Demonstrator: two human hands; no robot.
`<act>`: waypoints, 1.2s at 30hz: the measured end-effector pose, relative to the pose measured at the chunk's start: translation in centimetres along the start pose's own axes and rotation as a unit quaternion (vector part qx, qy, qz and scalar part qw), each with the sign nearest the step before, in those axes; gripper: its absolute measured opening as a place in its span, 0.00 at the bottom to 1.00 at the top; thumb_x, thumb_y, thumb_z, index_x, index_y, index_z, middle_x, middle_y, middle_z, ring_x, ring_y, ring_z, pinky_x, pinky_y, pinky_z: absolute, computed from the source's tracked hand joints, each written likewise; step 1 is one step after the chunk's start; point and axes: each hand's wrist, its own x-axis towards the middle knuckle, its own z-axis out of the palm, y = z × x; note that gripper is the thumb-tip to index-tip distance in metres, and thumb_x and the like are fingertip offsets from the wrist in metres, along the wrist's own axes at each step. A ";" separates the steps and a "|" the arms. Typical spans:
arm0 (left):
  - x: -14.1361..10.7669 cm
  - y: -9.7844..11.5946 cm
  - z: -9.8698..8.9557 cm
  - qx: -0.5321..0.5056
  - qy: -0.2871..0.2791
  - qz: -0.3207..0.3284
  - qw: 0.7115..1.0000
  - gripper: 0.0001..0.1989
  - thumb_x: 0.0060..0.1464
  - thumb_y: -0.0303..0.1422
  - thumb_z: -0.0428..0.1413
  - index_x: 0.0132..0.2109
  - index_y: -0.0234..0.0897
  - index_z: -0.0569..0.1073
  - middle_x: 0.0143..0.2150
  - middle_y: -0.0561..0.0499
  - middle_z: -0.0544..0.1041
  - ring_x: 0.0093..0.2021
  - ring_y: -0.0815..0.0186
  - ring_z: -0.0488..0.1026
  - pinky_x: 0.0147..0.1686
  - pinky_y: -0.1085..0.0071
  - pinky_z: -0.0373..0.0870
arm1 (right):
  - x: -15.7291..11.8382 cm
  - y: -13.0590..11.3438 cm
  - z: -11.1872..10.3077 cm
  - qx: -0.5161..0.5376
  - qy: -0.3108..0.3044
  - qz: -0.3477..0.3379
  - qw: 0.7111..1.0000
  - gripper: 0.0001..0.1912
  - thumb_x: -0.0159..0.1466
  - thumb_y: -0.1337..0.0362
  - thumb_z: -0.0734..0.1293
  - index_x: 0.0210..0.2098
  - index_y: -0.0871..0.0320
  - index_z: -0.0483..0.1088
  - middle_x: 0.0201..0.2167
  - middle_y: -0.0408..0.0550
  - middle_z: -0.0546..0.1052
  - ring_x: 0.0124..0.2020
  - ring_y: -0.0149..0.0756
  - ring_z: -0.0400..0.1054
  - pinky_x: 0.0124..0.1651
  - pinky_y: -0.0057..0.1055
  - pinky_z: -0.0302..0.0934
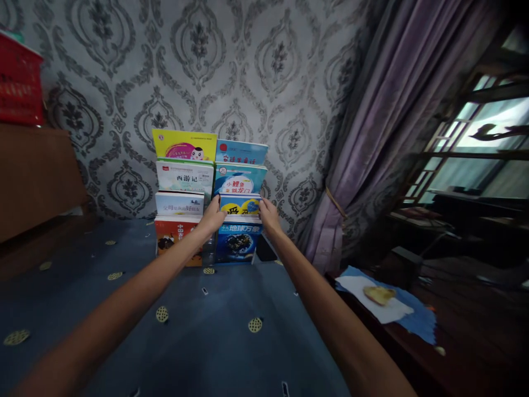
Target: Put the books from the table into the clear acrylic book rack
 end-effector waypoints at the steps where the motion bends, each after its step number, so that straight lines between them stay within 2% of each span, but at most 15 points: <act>1: -0.1 0.2 0.1 -0.007 0.002 -0.002 1.000 0.35 0.48 0.31 0.61 0.65 0.42 0.66 0.67 0.46 0.70 0.69 0.52 0.62 0.69 0.56 0.55 | -0.1 -0.2 0.0 -0.002 -0.006 0.005 1.000 0.23 0.66 0.54 0.58 0.52 0.58 0.75 0.47 0.52 0.81 0.48 0.46 0.75 0.54 0.45 0.67; 10: -0.6 1.0 0.2 0.009 -0.007 0.005 1.000 0.37 0.48 0.32 0.61 0.66 0.40 0.63 0.67 0.43 0.69 0.69 0.51 0.62 0.68 0.55 0.56 | -0.5 -1.8 -0.3 -0.018 -0.020 0.015 1.000 0.23 0.65 0.51 0.59 0.48 0.58 0.77 0.46 0.53 0.82 0.47 0.47 0.75 0.51 0.42 0.69; 14: -1.4 1.8 0.0 0.098 0.010 0.013 0.995 0.37 0.50 0.32 0.60 0.68 0.39 0.61 0.70 0.40 0.64 0.71 0.47 0.57 0.70 0.51 0.53 | 0.2 -3.0 -0.6 -0.035 -0.003 0.007 0.999 0.24 0.65 0.51 0.61 0.50 0.60 0.75 0.49 0.57 0.81 0.51 0.48 0.74 0.55 0.44 0.67; 17: -2.6 2.9 -0.5 0.188 -0.003 0.070 0.980 0.36 0.54 0.32 0.57 0.68 0.37 0.59 0.70 0.39 0.63 0.71 0.47 0.56 0.70 0.49 0.53 | 0.4 -4.1 -0.7 -0.044 0.005 -0.003 0.999 0.24 0.65 0.54 0.61 0.52 0.63 0.74 0.52 0.61 0.79 0.54 0.49 0.72 0.59 0.45 0.64; 21: -3.7 5.6 -2.0 0.317 -0.017 0.179 0.931 0.26 0.59 0.30 0.51 0.64 0.37 0.64 0.67 0.40 0.67 0.67 0.51 0.63 0.67 0.51 0.60 | -0.2 -6.2 -0.9 -0.092 0.017 -0.056 0.994 0.24 0.65 0.59 0.60 0.54 0.66 0.72 0.54 0.64 0.77 0.56 0.51 0.71 0.61 0.48 0.62; 24: -2.9 8.4 -4.0 0.415 0.041 0.258 0.871 0.22 0.60 0.26 0.46 0.60 0.34 0.67 0.63 0.39 0.68 0.65 0.53 0.64 0.66 0.52 0.61 | -0.9 -8.3 -0.5 -0.129 0.025 -0.142 0.981 0.21 0.66 0.61 0.59 0.52 0.63 0.73 0.53 0.62 0.77 0.56 0.50 0.70 0.62 0.49 0.61; 26: -1.6 10.2 -5.6 0.468 0.095 0.285 0.831 0.23 0.59 0.23 0.46 0.60 0.34 0.67 0.61 0.39 0.70 0.64 0.53 0.65 0.66 0.52 0.61 | -1.3 -9.9 0.4 -0.127 0.002 -0.192 0.973 0.19 0.67 0.62 0.58 0.52 0.60 0.73 0.51 0.59 0.78 0.55 0.48 0.70 0.61 0.47 0.61; 28: -0.4 11.5 -7.4 0.506 0.139 0.284 0.803 0.23 0.58 0.23 0.46 0.61 0.34 0.67 0.61 0.38 0.70 0.63 0.52 0.65 0.65 0.52 0.61 | -1.5 -11.4 2.0 -0.112 -0.048 -0.218 0.968 0.19 0.68 0.62 0.58 0.53 0.58 0.72 0.51 0.58 0.77 0.54 0.47 0.70 0.60 0.46 0.62; 30: 0.6 12.2 -9.0 0.534 0.162 0.273 0.784 0.24 0.58 0.23 0.47 0.61 0.33 0.67 0.61 0.37 0.69 0.64 0.50 0.63 0.65 0.50 0.61 | -1.6 -12.7 4.0 -0.098 -0.096 -0.215 0.967 0.20 0.67 0.62 0.59 0.56 0.58 0.70 0.53 0.57 0.76 0.55 0.46 0.69 0.60 0.45 0.63; 33: 1.0 12.5 -10.9 0.575 0.153 0.252 0.764 0.23 0.59 0.24 0.46 0.61 0.30 0.68 0.61 0.35 0.69 0.63 0.48 0.63 0.63 0.50 0.61 | -1.3 -14.0 7.1 -0.102 -0.136 -0.165 0.972 0.23 0.66 0.64 0.59 0.59 0.60 0.67 0.54 0.58 0.76 0.55 0.47 0.69 0.59 0.44 0.63; 36: 0.7 12.4 -12.0 0.620 0.123 0.228 0.740 0.22 0.61 0.27 0.48 0.60 0.31 0.69 0.58 0.35 0.71 0.61 0.47 0.65 0.62 0.50 0.61 | -1.0 -14.9 9.1 -0.136 -0.159 -0.120 0.970 0.20 0.65 0.67 0.59 0.54 0.60 0.69 0.49 0.57 0.78 0.52 0.47 0.71 0.57 0.43 0.63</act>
